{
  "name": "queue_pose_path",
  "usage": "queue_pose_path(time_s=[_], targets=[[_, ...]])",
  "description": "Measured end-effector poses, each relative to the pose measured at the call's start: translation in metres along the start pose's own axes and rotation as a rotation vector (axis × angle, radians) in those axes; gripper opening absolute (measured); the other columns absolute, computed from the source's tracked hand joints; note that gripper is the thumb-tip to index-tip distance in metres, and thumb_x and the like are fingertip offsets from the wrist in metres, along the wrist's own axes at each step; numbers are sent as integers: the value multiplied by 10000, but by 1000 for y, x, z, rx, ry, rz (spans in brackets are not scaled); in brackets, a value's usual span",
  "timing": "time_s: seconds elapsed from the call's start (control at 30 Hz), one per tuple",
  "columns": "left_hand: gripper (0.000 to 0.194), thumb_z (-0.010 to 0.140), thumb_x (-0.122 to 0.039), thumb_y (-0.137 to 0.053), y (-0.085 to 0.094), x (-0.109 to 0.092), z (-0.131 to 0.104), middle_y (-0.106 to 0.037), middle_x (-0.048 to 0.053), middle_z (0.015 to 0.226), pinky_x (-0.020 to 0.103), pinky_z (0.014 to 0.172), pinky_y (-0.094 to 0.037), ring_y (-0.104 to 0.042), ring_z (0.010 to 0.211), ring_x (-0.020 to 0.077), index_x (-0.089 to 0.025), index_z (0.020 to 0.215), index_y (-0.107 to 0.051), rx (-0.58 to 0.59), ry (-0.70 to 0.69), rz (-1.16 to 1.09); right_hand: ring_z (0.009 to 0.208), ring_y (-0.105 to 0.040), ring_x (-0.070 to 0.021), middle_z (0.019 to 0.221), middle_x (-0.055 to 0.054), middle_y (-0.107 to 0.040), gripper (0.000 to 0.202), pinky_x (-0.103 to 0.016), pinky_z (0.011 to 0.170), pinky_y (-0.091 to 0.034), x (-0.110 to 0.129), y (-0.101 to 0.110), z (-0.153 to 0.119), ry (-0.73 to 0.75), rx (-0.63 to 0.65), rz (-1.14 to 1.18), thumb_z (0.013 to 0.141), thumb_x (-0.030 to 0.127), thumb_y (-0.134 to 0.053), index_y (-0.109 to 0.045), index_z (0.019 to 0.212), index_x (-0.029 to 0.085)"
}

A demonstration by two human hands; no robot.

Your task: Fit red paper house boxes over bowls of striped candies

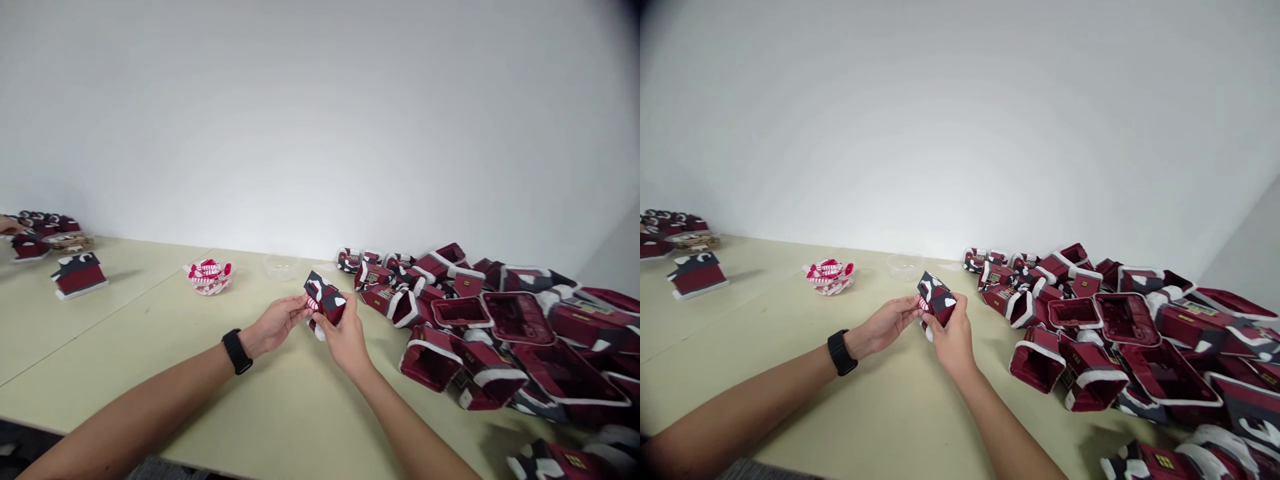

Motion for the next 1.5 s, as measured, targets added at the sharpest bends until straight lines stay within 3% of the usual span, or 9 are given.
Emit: queue_pose_path(time_s=[0.13,0.23,0.3,0.37,0.47,0.6,0.97,1.3,1.5], targets=[[379,777,-466,-864,3,-1,2,-675,32,772,213,646,-489,-585,658,97,-129,791,-690,-28,-97,271,940,-675,-250,1087,-97,-716,573,-332,808,-514,-2,0,1,-22,6,18,781,513,-723,-459,1177,195],[533,778,-619,-802,7,-7,5,-556,-9,623,225,542,-358,-468,561,92,-147,688,-571,-80,-295,596,917,-669,-241,1048,-85,-719,604,-330,802,-509,-9,-1,4,-77,28,58,753,567,-747,-474,1145,197],[523,786,-620,-790,8,-11,5,-569,-4,695,225,589,-376,-488,639,106,-151,740,-565,-107,-439,708,930,-669,-238,1057,-87,-718,639,-338,823,-518,-14,-3,6,-115,56,147,727,590,-775,-487,1138,195],[492,823,-614,-760,8,-13,5,-643,32,889,241,695,-445,-564,799,143,-153,918,-616,-83,-509,747,962,-673,-235,1087,-86,-714,663,-346,857,-534,-17,-5,7,-152,100,277,719,599,-793,-495,1155,197],[564,888,-662,-660,7,-11,4,-675,81,1129,293,853,-490,-612,1000,201,-159,1139,-622,57,-417,724,995,-676,-224,1112,-69,-710,655,-343,892,-546,-16,-7,6,-199,170,395,728,605,-806,-518,1159,205],[689,827,-781,-639,8,-6,4,-698,90,1017,311,794,-494,-624,903,218,-122,1031,-646,133,-224,670,1013,-671,-212,1112,-54,-713,668,-322,904,-539,-7,-8,1,-224,190,418,720,613,-821,-537,1171,212],[555,867,-635,-714,4,-6,-1,-730,71,1024,287,784,-518,-664,874,200,-138,1114,-688,108,-225,561,889,-620,-178,973,-27,-686,627,-298,816,-519,2,-8,0,-168,140,346,731,645,-801,-563,1083,185],[623,841,-661,-725,-13,-13,-12,-739,105,1081,281,777,-533,-679,899,213,-118,1142,-671,101,-263,573,856,-595,-166,967,-24,-664,605,-281,784,-494,8,-5,1,-127,169,444,714,604,-830,-559,1059,188],[623,876,-636,-700,-12,-16,-11,-723,126,1192,300,827,-540,-681,962,225,-122,1225,-652,148,-295,611,851,-588,-160,950,-7,-650,575,-274,783,-490,7,-2,1,-69,178,444,740,586,-824,-554,1069,199]])
Point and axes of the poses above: each hand's wrist, its own z-axis towards the middle knuckle, its own y-axis out of the back of the hand, x = y × z, the point moved 1 cm from there along z, towards the middle knuckle
